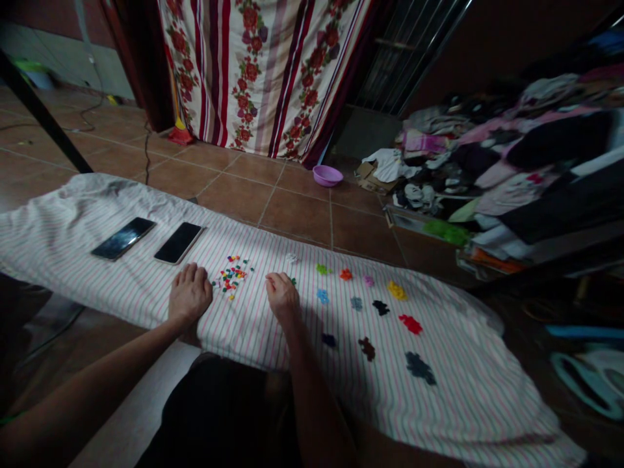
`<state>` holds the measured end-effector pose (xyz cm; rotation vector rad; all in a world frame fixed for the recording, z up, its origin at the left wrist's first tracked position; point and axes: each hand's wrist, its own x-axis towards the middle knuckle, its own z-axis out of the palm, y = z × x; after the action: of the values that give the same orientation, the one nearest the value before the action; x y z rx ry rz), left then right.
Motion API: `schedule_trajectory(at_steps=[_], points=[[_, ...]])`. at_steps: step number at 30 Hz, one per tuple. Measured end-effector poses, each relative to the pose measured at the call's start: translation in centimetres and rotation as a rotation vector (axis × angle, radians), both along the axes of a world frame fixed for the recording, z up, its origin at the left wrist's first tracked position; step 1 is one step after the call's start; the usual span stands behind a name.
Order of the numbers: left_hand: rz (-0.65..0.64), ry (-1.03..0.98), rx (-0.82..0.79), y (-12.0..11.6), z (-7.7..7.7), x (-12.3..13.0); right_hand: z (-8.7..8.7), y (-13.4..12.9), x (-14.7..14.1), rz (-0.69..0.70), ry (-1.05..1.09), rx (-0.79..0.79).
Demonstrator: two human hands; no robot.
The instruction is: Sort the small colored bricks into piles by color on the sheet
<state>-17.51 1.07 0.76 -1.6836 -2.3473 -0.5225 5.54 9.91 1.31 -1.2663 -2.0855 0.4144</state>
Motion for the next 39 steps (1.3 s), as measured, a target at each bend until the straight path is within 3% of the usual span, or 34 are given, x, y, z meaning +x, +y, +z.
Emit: schedule_trajectory(at_steps=[13,24,39], points=[[0.006,0.049,0.006,0.1,-0.3,0.0,-1.3,-1.2,-3.9,0.264,-0.023,-0.016],[-0.008,-0.008,0.034,0.1,-0.2,-0.1,-0.7,-2.0,-6.5,0.244,-0.165,-0.014],[-0.006,0.044,0.018,0.0,0.0,0.1,-0.4,-2.6,-6.2,0.314,-0.123,-0.003]])
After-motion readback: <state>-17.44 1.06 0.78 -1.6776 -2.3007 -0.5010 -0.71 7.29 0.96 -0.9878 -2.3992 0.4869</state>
